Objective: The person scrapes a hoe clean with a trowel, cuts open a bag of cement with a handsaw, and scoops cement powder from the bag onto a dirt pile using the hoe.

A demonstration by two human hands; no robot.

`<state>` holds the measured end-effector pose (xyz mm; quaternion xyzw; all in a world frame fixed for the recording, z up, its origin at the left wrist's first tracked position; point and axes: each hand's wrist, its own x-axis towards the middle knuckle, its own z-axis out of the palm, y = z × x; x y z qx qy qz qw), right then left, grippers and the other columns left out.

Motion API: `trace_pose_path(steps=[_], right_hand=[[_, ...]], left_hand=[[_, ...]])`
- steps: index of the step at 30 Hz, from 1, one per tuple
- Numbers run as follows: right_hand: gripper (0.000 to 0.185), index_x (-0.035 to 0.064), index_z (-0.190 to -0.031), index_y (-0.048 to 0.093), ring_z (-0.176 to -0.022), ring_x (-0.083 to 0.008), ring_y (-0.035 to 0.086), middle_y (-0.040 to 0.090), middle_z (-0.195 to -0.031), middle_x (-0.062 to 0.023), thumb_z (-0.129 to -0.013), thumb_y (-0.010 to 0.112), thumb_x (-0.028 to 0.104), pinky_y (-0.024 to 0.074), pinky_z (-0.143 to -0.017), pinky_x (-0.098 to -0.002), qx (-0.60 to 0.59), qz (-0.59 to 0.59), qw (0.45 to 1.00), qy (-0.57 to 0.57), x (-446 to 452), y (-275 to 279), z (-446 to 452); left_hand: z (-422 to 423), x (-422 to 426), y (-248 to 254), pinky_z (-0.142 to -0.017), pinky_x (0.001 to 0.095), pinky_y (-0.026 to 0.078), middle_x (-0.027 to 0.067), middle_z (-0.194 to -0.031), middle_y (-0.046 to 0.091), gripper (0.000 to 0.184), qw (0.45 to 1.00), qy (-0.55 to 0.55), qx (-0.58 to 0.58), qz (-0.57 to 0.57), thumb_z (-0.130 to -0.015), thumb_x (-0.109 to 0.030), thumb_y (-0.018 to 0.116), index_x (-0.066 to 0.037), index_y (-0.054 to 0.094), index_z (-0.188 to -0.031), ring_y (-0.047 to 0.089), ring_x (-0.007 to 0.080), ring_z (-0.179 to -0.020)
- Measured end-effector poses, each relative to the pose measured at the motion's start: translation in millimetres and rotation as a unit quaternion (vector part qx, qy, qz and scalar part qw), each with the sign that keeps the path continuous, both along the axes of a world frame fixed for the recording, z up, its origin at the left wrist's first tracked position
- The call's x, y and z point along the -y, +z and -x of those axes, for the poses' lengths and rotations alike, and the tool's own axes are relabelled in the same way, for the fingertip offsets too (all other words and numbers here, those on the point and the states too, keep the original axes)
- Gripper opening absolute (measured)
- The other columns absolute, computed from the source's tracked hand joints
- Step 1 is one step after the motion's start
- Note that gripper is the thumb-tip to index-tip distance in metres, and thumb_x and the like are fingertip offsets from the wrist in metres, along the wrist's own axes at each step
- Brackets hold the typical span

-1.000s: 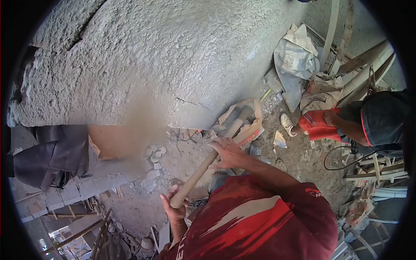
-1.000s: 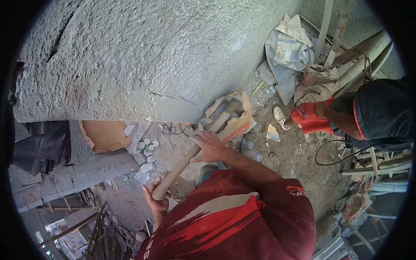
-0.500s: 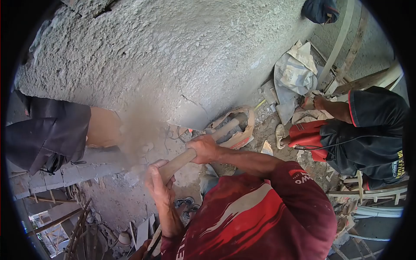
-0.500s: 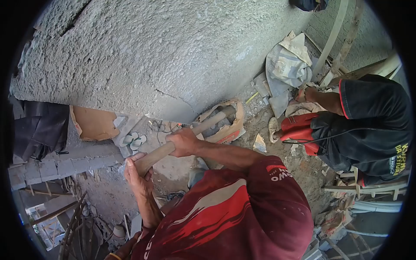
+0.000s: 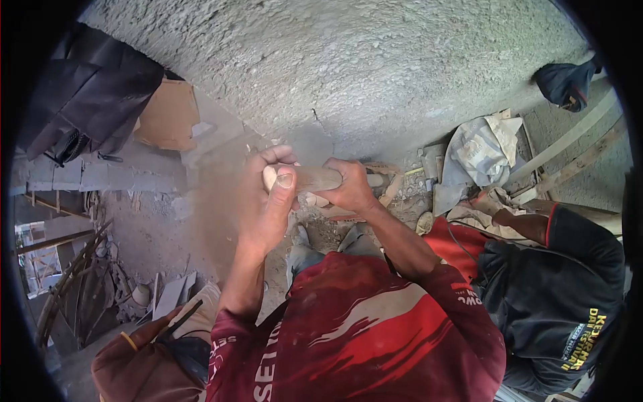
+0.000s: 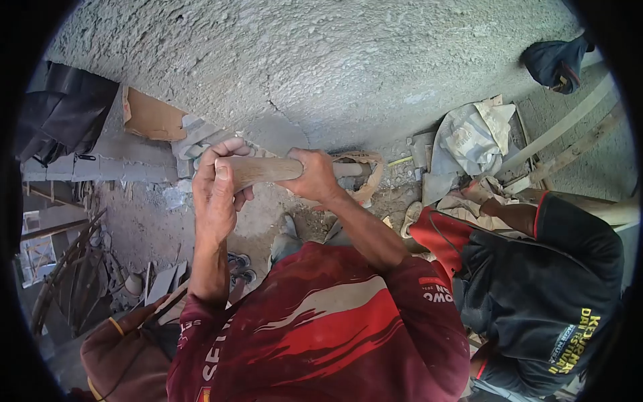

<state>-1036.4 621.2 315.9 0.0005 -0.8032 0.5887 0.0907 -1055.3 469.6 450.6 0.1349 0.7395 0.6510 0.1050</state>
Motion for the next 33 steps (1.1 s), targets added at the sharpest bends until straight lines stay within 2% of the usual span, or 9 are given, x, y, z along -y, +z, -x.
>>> trace_pose_path(steps=[2,5,8,11,15,19,24,31,33], right_hand=[[0.029,0.0037,-0.079,0.063,-0.066,-0.0236,0.065,0.064,-0.07,-0.0138,-0.058,0.078,0.018,0.048,-0.059,-0.0317,0.035,0.014,0.999,0.023,-5.7,0.8,-2.9],[0.027,0.0002,-0.084,0.064,-0.071,-0.0157,0.064,0.066,-0.077,-0.0106,-0.061,0.076,0.01,0.0481,-0.064,-0.0279,0.002,0.082,0.996,0.024,-22.9,7.3,-5.6],[0.027,-0.0021,-0.089,0.064,-0.077,-0.0112,0.06,0.066,-0.084,-0.0066,-0.064,0.073,0.004,0.0476,-0.069,-0.0265,-0.01,0.128,0.992,-0.008,-35.4,25.3,-4.4],[0.021,0.0041,-0.075,0.056,-0.068,-0.0113,0.05,0.053,-0.071,0.0004,-0.064,0.073,0.003,0.0418,-0.064,-0.0268,-0.034,0.142,0.986,-0.074,-35.4,43.9,-8.0],[0.02,0.0052,-0.073,0.054,-0.066,-0.0117,0.049,0.052,-0.07,0.0003,-0.064,0.073,0.005,0.0396,-0.061,-0.0264,-0.002,0.069,0.995,-0.068,-28.9,32.5,-15.7],[0.017,0.0052,-0.072,0.054,-0.064,-0.0114,0.048,0.052,-0.069,-0.0005,-0.068,0.07,0.007,0.0393,-0.06,-0.0258,-0.001,0.01,0.999,-0.041,-34.1,16.2,-23.1],[0.019,0.005,-0.073,0.053,-0.062,-0.0114,0.049,0.051,-0.07,-0.001,-0.067,0.071,0.005,0.0405,-0.058,-0.0263,0.002,0.076,0.997,-0.029,-79.0,6.2,-14.8],[0.021,0.0055,-0.075,0.051,-0.057,-0.0123,0.052,0.053,-0.07,-0.0038,-0.066,0.07,0.001,0.0419,-0.053,-0.0257,-0.002,0.138,0.977,0.161,-114.9,20.2,1.0],[0.02,0.0056,-0.074,0.051,-0.056,-0.0122,0.052,0.053,-0.07,-0.0038,-0.067,0.069,0.001,0.0421,-0.052,-0.0256,0.004,0.144,0.965,0.22,-126.7,22.7,-2.4]], left_hand=[[-10.3,10.3,-12.7,-0.045,0.0193,0.037,0.0107,-0.107,0.052,0.062,0.998,0.011,0.031,-0.05,-0.086,-0.052,0.047,0.001,0.043,-0.12,0.052,0.0101,-0.06],[-27.1,42.2,-69.5,-0.05,0.0206,0.04,0.0095,-0.106,0.053,0.064,0.987,0.085,0.086,-0.102,-0.085,-0.054,0.047,-0.001,0.044,-0.12,0.053,0.0108,-0.069],[-52.5,83.2,-147.9,-0.05,0.0219,0.039,0.0069,-0.095,0.056,0.053,0.947,0.173,0.268,0.021,-0.085,-0.048,0.052,-0.001,0.051,-0.11,0.051,0.01,-0.065],[-81.1,100.1,-215.1,-0.054,0.0258,0.041,0.0074,-0.084,0.059,0.04,0.916,0.166,0.339,0.136,-0.085,-0.038,0.054,0.0,0.057,-0.098,0.051,0.0124,-0.062],[-91.1,100.0,-262.6,-0.067,0.0338,0.047,0.013,-0.077,0.062,0.042,0.951,0.054,0.209,0.22,-0.084,-0.038,0.055,0.004,0.06,-0.091,0.059,0.0226,-0.07],[-73.4,108.1,-283.9,-0.072,0.0365,0.047,0.0194,-0.084,0.064,0.04,0.955,-0.011,0.194,0.223,-0.08,-0.037,0.058,0.001,0.062,-0.093,0.063,0.0292,-0.081],[-77.5,124.8,-306.2,-0.073,0.0354,0.047,0.0192,-0.085,0.064,0.042,0.936,0.2,0.143,0.253,-0.082,-0.036,0.056,0.003,0.06,-0.096,0.062,0.0289,-0.079],[-158.8,93.4,-318.0,-0.059,0.0314,0.046,0.0125,-0.073,0.061,0.044,0.841,0.433,0.196,0.259,-0.081,-0.039,0.057,0.003,0.06,-0.093,0.058,0.0185,-0.065],[-197.9,53.5,-334.8,-0.053,0.0287,0.045,0.0099,-0.076,0.061,0.046,0.789,0.554,0.233,0.125,-0.08,-0.042,0.056,0.001,0.06,-0.096,0.058,0.0156,-0.065]])
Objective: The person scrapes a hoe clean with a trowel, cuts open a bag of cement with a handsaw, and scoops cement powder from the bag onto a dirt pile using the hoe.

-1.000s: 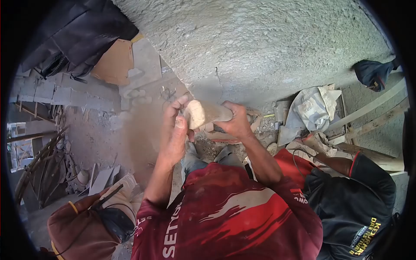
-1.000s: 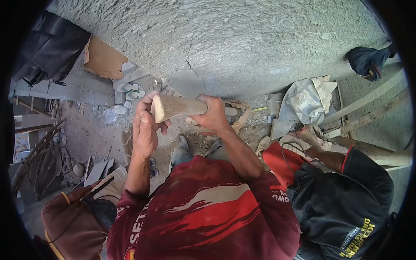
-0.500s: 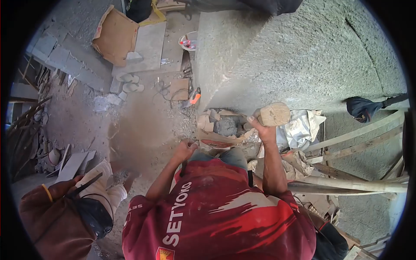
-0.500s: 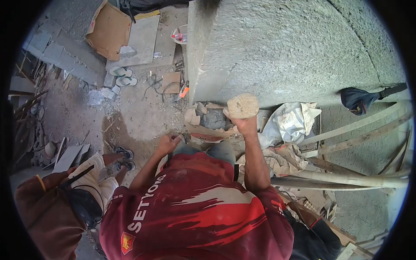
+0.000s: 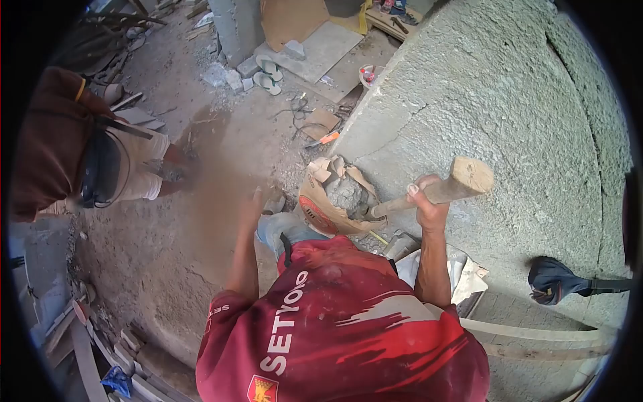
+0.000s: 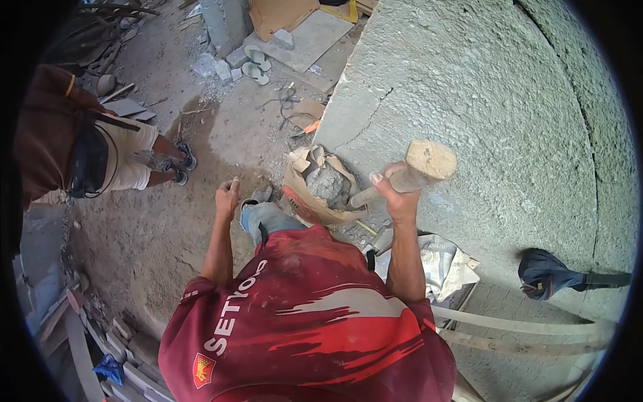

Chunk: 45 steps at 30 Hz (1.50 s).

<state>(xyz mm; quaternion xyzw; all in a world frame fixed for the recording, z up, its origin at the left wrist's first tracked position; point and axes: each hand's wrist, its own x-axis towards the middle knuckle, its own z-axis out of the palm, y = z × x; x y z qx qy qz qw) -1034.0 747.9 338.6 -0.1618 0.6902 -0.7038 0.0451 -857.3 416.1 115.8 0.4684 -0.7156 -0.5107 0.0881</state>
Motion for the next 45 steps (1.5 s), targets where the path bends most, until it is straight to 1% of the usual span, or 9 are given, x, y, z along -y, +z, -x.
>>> trace_pose_path(steps=[4,12,14,31,33,36,38,41,45], right_hand=[[0.016,0.005,-0.071,0.049,-0.054,-0.0141,0.05,0.052,-0.062,-0.0057,-0.072,0.065,0.002,0.042,-0.054,-0.0272,0.013,0.005,0.997,0.07,-0.7,9.4,8.8],[0.015,0.0044,-0.072,0.049,-0.05,-0.0143,0.048,0.05,-0.059,-0.0064,-0.074,0.063,0.001,0.0408,-0.05,-0.0276,-0.025,0.026,0.997,0.072,3.5,29.3,2.6],[0.015,0.0044,-0.072,0.048,-0.05,-0.0144,0.047,0.049,-0.06,-0.0062,-0.075,0.063,0.001,0.0407,-0.049,-0.0277,-0.022,0.062,0.997,0.039,0.1,40.5,4.8],[0.013,0.0045,-0.072,0.05,-0.051,-0.0127,0.046,0.049,-0.059,-0.0057,-0.077,0.061,0.001,0.0405,-0.05,-0.0256,-0.023,0.09,0.991,0.092,-24.3,60.5,10.5],[0.014,0.0047,-0.071,0.05,-0.05,-0.0127,0.046,0.049,-0.059,-0.0055,-0.078,0.062,0.002,0.0404,-0.05,-0.0255,-0.024,0.082,0.991,0.104,-24.2,67.9,9.2],[0.015,0.0039,-0.07,0.049,-0.05,-0.0133,0.046,0.048,-0.058,-0.0059,-0.08,0.06,0.003,0.0406,-0.051,-0.0265,-0.024,0.077,0.99,0.115,-23.0,79.8,8.4],[0.014,0.0034,-0.071,0.049,-0.051,-0.0136,0.046,0.048,-0.058,-0.0061,-0.081,0.059,0.004,0.0406,-0.051,-0.0268,-0.029,0.082,0.986,0.145,-23.9,83.7,12.2],[0.012,0.0026,-0.073,0.049,-0.052,-0.0142,0.046,0.048,-0.059,-0.0064,-0.082,0.058,0.005,0.0405,-0.052,-0.0275,-0.038,0.084,0.979,0.181,-22.6,95.8,10.4],[0.012,0.0023,-0.075,0.049,-0.053,-0.0152,0.046,0.048,-0.06,-0.0063,-0.083,0.057,0.007,0.0404,-0.054,-0.0282,-0.046,0.074,0.969,0.23,-12.8,112.5,-2.0]], left_hand=[[-76.3,-97.5,11.4,-0.051,0.027,0.044,0.0084,-0.088,0.06,0.045,0.976,0.128,-0.005,-0.178,-0.081,-0.041,0.056,-0.001,0.058,-0.101,0.056,0.0161,-0.062],[-246.6,-241.6,-26.5,-0.043,0.0258,0.038,0.0085,-0.08,0.058,0.044,0.845,0.46,-0.031,-0.271,-0.083,-0.037,0.058,0.0,0.051,-0.105,0.051,0.0143,-0.054],[-263.7,-251.7,-24.7,-0.039,0.0255,0.037,0.0039,-0.06,0.05,0.038,0.834,0.488,0.025,-0.256,-0.084,-0.033,0.055,0.004,0.056,-0.093,0.047,0.0119,-0.046],[-275.5,-262.2,-28.8,-0.045,0.027,0.041,0.0047,-0.068,0.056,0.036,0.916,0.362,0.057,-0.165,-0.083,-0.035,0.055,0.0,0.058,-0.087,0.05,0.0123,-0.051],[-293.4,-296.8,-41.3,-0.057,0.0372,0.047,0.0171,-0.067,0.062,0.05,0.905,0.362,0.158,-0.154,-0.081,-0.044,0.051,0.005,0.063,-0.086,0.062,0.0249,-0.059],[-333.5,-359.0,-88.6,-0.064,0.0406,0.048,0.0178,-0.072,0.064,0.048,0.883,0.4,0.203,-0.141,-0.084,-0.042,0.045,0.002,0.064,-0.084,0.063,0.0312,-0.065],[-333.3,-377.1,-58.5,-0.068,0.0414,0.049,0.0179,-0.075,0.064,0.047,0.886,0.267,0.288,-0.246,-0.086,-0.039,0.039,0.0,0.065,-0.082,0.063,0.0332,-0.073],[-351.1,-409.2,-83.3,-0.072,0.0408,0.049,0.0176,-0.076,0.064,0.049,0.91,0.13,0.352,-0.176,-0.088,-0.038,0.035,0.0,0.065,-0.08,0.063,0.033,-0.077],[-338.6,-387.1,-56.2,-0.075,0.041,0.048,0.0195,-0.08,0.064,0.049,0.854,0.337,0.278,-0.282,-0.084,-0.042,0.041,0.001,0.065,-0.082,0.062,0.0343,-0.083]])
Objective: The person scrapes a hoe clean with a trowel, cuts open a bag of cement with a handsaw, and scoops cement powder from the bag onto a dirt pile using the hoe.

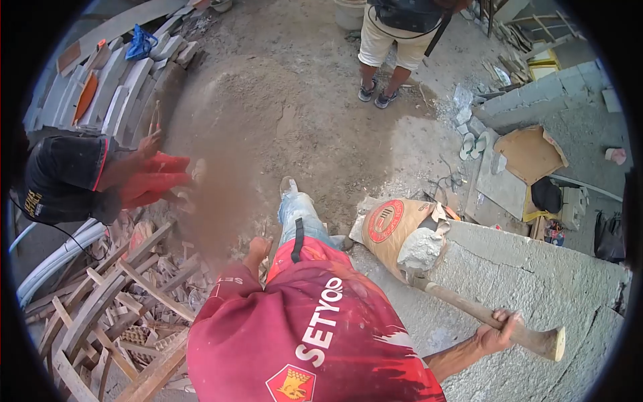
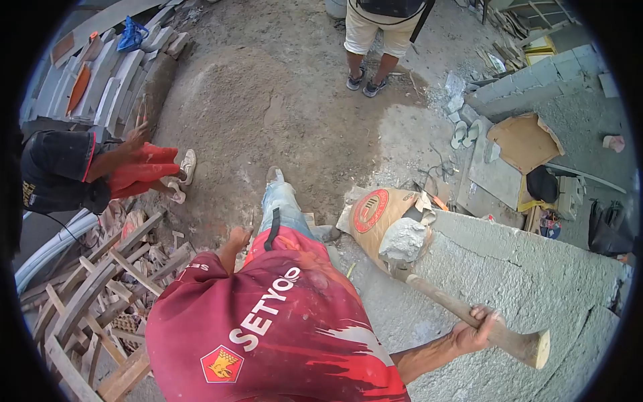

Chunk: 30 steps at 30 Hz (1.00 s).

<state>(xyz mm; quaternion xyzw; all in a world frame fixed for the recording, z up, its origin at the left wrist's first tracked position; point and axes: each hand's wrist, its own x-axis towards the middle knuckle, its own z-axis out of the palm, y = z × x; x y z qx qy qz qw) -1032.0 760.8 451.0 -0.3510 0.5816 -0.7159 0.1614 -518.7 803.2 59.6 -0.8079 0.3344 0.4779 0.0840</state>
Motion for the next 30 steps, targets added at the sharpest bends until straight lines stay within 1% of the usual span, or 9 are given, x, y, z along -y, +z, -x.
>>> trace_pose_path(steps=[1,3,7,17,18,20,26,28,30], right_hand=[[0.011,0.0029,-0.076,0.049,-0.054,-0.0155,0.046,0.047,-0.06,-0.0065,-0.083,0.057,0.007,0.0402,-0.056,-0.0291,-0.012,-0.008,1.0,0.019,2.5,3.4,-1.9],[0.01,0.0034,-0.077,0.049,-0.055,-0.0153,0.045,0.047,-0.06,-0.0063,-0.083,0.056,0.008,0.0399,-0.056,-0.0293,-0.024,-0.013,0.999,0.045,12.2,13.7,-16.5],[0.01,0.0046,-0.079,0.048,-0.056,-0.0142,0.043,0.045,-0.062,-0.0048,-0.084,0.056,0.008,0.0391,-0.056,-0.0295,-0.057,-0.027,0.994,0.088,37.2,29.6,-56.9],[0.014,0.0061,-0.076,0.045,-0.049,-0.0119,0.04,0.043,-0.059,-0.0033,-0.08,0.058,0.006,0.0358,-0.048,-0.0254,-0.044,-0.089,0.983,0.155,169.8,-8.9,-229.2],[0.016,0.0056,-0.074,0.044,-0.048,-0.0126,0.041,0.043,-0.058,-0.0039,-0.079,0.059,0.005,0.0363,-0.047,-0.0254,-0.029,-0.11,0.98,0.163,191.2,-20.6,-252.3],[0.017,0.0053,-0.075,0.046,-0.047,-0.0127,0.045,0.047,-0.058,-0.0051,-0.075,0.063,0.005,0.0376,-0.045,-0.026,-0.023,-0.113,0.974,0.194,233.4,-47.7,-295.5],[0.021,0.0054,-0.076,0.047,-0.048,-0.016,0.048,0.049,-0.06,-0.0053,-0.069,0.066,0.003,0.0428,-0.048,-0.0296,0.028,-0.163,0.922,0.35,352.6,-126.2,-438.9],[0.022,0.0054,-0.075,0.047,-0.051,-0.0157,0.05,0.049,-0.061,-0.0041,-0.068,0.068,0.004,0.0427,-0.051,-0.0278,-0.001,-0.191,0.904,0.384,394.8,-158.4,-481.5],[0.022,0.0075,-0.072,0.048,-0.055,-0.0123,0.05,0.049,-0.064,-0.0011,-0.069,0.069,0.006,0.0413,-0.054,-0.0265,-0.067,-0.157,0.869,0.465,431.2,-158.7,-548.2]], left_hand=[[-5.2,1.1,-26.8,-0.077,0.043,0.047,0.0214,-0.084,0.063,0.049,0.999,0.021,0.01,0.025,-0.083,-0.043,0.043,0.0,0.065,-0.083,0.06,0.0365,-0.087],[0.3,37.2,22.0,-0.08,0.0438,0.045,0.0233,-0.09,0.062,0.047,0.998,0.024,-0.018,0.064,-0.083,-0.042,0.044,0.0,0.065,-0.088,0.058,0.0377,-0.092],[-20.4,67.0,15.9,-0.083,0.0439,0.044,0.0241,-0.096,0.06,0.044,0.983,0.055,0.028,0.172,-0.083,-0.039,0.046,-0.001,0.064,-0.092,0.057,0.0376,-0.096],[-159.6,57.6,-45.3,-0.08,0.0462,0.045,0.0269,-0.095,0.059,0.052,0.986,0.139,0.029,0.089,-0.079,-0.044,0.048,0.005,0.063,-0.089,0.058,0.0392,-0.092],[-180.2,69.8,-4.4,-0.081,0.0453,0.044,0.0233,-0.098,0.06,0.05,0.991,0.081,0.0,0.103,-0.08,-0.044,0.047,0.002,0.063,-0.092,0.057,0.0378,-0.095],[-224.6,44.5,-69.6,-0.084,0.0423,0.044,0.0202,-0.1,0.06,0.046,0.993,0.121,0.006,0.014,-0.083,-0.042,0.043,-0.002,0.065,-0.09,0.056,0.0356,-0.098],[-339.6,78.7,-0.7,-0.078,0.042,0.046,0.0198,-0.087,0.063,0.032,0.918,0.348,0.144,0.127,-0.08,-0.032,0.058,-0.002,0.064,-0.089,0.06,0.0358,-0.088],[-366.4,99.0,-3.7,-0.077,0.0404,0.046,0.0193,-0.086,0.064,0.029,0.889,0.378,0.136,0.219,-0.081,-0.029,0.057,-0.002,0.063,-0.09,0.061,0.0347,-0.085],[-377.3,146.9,42.5,-0.078,0.0383,0.046,0.0184,-0.09,0.063,0.025,0.84,0.398,0.109,0.351,-0.083,-0.024,0.056,-0.001,0.062,-0.091,0.061,0.0322,-0.087]])
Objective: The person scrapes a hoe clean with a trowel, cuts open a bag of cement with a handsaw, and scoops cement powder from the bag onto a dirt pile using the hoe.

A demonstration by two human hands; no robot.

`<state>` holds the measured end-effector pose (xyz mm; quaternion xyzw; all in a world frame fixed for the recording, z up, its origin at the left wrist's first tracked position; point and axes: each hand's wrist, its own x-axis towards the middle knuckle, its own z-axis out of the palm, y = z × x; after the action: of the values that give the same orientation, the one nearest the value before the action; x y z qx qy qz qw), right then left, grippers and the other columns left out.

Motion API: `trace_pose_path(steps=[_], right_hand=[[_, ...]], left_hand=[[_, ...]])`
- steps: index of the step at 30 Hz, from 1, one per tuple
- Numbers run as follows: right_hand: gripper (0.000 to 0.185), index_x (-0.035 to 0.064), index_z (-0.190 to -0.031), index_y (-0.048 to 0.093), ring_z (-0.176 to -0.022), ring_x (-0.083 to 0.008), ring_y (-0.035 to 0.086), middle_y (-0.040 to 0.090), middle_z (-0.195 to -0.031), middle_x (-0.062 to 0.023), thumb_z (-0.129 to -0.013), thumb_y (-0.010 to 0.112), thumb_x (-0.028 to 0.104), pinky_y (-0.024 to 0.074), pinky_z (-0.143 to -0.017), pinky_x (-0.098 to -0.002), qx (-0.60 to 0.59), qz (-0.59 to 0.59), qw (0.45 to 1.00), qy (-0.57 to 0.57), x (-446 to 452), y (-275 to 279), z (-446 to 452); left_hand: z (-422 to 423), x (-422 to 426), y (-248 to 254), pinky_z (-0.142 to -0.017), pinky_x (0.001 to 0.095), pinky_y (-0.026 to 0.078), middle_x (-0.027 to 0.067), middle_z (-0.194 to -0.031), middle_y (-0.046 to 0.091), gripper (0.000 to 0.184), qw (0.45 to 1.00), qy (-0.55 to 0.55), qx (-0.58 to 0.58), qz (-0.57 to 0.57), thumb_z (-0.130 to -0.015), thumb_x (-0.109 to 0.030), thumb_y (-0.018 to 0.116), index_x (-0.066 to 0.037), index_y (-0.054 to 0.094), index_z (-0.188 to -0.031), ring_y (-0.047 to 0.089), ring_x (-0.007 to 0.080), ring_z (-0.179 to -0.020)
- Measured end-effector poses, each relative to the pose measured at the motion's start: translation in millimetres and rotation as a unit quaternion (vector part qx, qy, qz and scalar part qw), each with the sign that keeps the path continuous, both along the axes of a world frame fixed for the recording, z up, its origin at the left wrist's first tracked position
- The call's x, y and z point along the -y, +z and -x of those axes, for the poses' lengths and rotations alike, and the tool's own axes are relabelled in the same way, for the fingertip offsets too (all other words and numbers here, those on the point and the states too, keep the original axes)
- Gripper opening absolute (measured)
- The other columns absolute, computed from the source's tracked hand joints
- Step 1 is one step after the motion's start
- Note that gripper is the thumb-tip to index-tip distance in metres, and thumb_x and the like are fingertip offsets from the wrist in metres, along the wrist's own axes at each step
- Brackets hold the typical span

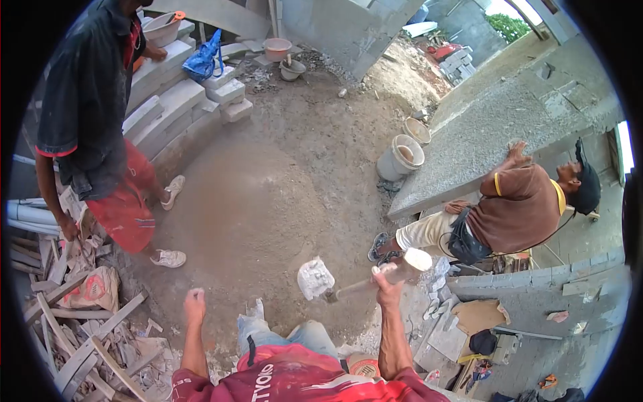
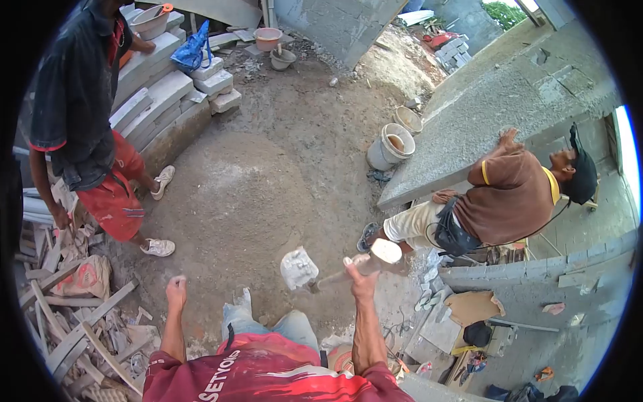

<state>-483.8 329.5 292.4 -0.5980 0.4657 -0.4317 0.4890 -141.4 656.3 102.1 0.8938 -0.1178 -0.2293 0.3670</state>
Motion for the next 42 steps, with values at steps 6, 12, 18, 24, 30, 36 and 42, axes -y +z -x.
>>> trace_pose_path(steps=[6,12,18,24,30,36,42], right_hand=[[0.032,0.0009,-0.094,0.063,-0.079,-0.0105,0.061,0.066,-0.084,-0.0036,-0.065,0.075,0.008,0.048,-0.074,-0.0262,-0.075,0.077,0.943,0.316,63.4,10.4,-179.8],[0.015,0.0039,-0.073,0.056,-0.072,-0.0286,0.061,0.06,-0.072,-0.0129,-0.061,0.064,0.003,0.0471,-0.065,-0.0376,-0.174,0.238,0.774,0.561,105.3,-68.0,-300.7],[0.016,0.0064,-0.074,0.056,-0.083,-0.0289,0.058,0.059,-0.076,-0.0107,-0.06,0.063,0.011,0.0431,-0.074,-0.0398,-0.27,0.371,0.527,0.715,69.8,-191.1,-329.8],[0.037,0.0073,-0.099,0.052,-0.104,-0.0297,0.047,0.05,-0.106,-0.0154,-0.064,0.064,0.015,0.0357,-0.089,-0.0418,-0.278,0.385,0.599,0.645,54.5,-247.0,-292.6],[0.054,0.0034,-0.113,0.038,-0.086,-0.0252,0.055,0.05,-0.098,-0.015,-0.077,0.065,0.033,0.0465,-0.073,-0.0411,-0.176,-0.426,0.878,0.128,83.2,-347.4,-324.9],[0.034,0.0052,-0.094,0.046,-0.05,-0.018,0.047,0.046,-0.066,-0.0054,-0.074,0.068,0.022,0.0432,-0.044,-0.0333,-0.152,-0.565,0.788,0.192,78.9,-356.6,-329.0],[0.023,0.0026,-0.087,0.047,-0.044,-0.0158,0.046,0.047,-0.062,-0.0045,-0.07,0.063,0.006,0.0416,-0.04,-0.0297,-0.154,-0.504,0.831,0.175,63.0,-354.0,-306.3]], left_hand=[[11.2,140.3,164.6,-0.063,0.0225,0.044,0.0028,-0.096,0.058,0.041,0.934,0.03,-0.12,0.335,-0.086,-0.032,0.057,-0.001,0.052,-0.112,0.052,0.0084,-0.075],[12.0,203.3,242.0,-0.08,0.0341,0.043,0.0131,-0.114,0.051,0.059,0.926,-0.032,0.263,0.268,-0.081,-0.04,0.061,0.001,0.045,-0.121,0.052,0.0237,-0.096],[19.6,235.9,138.7,-0.089,0.0455,0.039,0.0212,-0.118,0.05,0.07,0.965,-0.152,0.021,-0.212,-0.076,-0.042,0.063,0.0,0.039,-0.127,0.05,0.0351,-0.107],[59.1,218.4,44.6,-0.074,0.0437,0.048,0.0198,-0.088,0.063,0.044,0.948,-0.077,-0.146,-0.273,-0.079,-0.031,0.06,-0.001,0.047,-0.109,0.062,0.0345,-0.084],[130.4,192.2,-18.9,-0.068,0.0443,0.049,0.0203,-0.079,0.062,0.029,0.964,-0.045,-0.134,-0.226,-0.078,-0.022,0.058,-0.002,0.046,-0.096,0.062,0.0361,-0.076],[181.5,184.9,-72.3,-0.067,0.0456,0.048,0.0191,-0.08,0.061,0.035,0.955,-0.028,-0.163,-0.245,-0.074,-0.021,0.062,-0.003,0.043,-0.098,0.061,0.0378,-0.075],[208.4,170.3,-127.9,-0.075,0.045,0.047,0.0201,-0.087,0.061,0.035,0.947,0.039,-0.236,-0.214,-0.068,-0.016,0.065,-0.004,0.048,-0.095,0.059,0.0373,-0.085]])
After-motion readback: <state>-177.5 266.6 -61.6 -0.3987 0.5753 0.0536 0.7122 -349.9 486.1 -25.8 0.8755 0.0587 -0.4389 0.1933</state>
